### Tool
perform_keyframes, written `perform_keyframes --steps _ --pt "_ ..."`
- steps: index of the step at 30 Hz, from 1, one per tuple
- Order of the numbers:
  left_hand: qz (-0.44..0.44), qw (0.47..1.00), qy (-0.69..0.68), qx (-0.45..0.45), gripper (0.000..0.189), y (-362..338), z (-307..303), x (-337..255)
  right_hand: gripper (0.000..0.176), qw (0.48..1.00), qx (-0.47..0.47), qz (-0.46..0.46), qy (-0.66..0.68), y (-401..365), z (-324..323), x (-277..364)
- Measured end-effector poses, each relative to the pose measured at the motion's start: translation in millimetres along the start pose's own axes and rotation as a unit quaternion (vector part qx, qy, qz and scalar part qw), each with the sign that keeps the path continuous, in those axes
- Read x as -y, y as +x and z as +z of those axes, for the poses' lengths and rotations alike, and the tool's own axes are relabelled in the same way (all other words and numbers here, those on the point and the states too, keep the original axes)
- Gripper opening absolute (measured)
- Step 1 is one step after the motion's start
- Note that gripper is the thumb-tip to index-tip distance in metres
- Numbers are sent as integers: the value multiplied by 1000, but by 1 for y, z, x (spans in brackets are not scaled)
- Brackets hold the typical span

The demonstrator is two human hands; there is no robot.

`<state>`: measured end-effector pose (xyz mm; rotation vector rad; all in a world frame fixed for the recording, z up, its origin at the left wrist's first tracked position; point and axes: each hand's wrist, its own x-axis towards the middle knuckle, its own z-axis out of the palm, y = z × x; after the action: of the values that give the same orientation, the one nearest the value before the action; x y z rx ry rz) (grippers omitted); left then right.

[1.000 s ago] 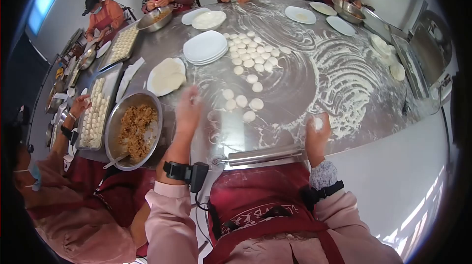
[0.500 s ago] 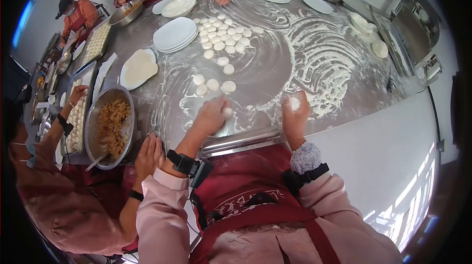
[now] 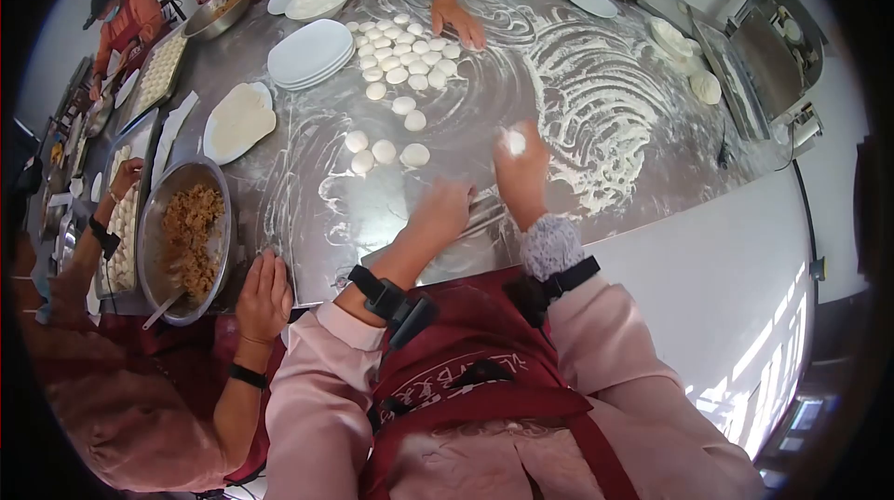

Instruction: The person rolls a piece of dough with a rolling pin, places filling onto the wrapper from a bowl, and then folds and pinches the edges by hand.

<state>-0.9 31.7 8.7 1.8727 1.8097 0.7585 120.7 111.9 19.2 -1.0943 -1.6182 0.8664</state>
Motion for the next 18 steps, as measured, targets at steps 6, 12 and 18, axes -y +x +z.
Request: perform_keyframes --steps 6,12,18 --pt "-10 1000 11 21 14 -19 -5 2 16 999 -50 5 19 -54 -39 -10" --pt "-51 998 35 -5 17 -11 -1 -7 17 993 -52 -84 -59 -1 0 1" --pt "15 999 9 -34 16 -15 2 7 20 996 -61 -18 -58 -20 -14 -1"
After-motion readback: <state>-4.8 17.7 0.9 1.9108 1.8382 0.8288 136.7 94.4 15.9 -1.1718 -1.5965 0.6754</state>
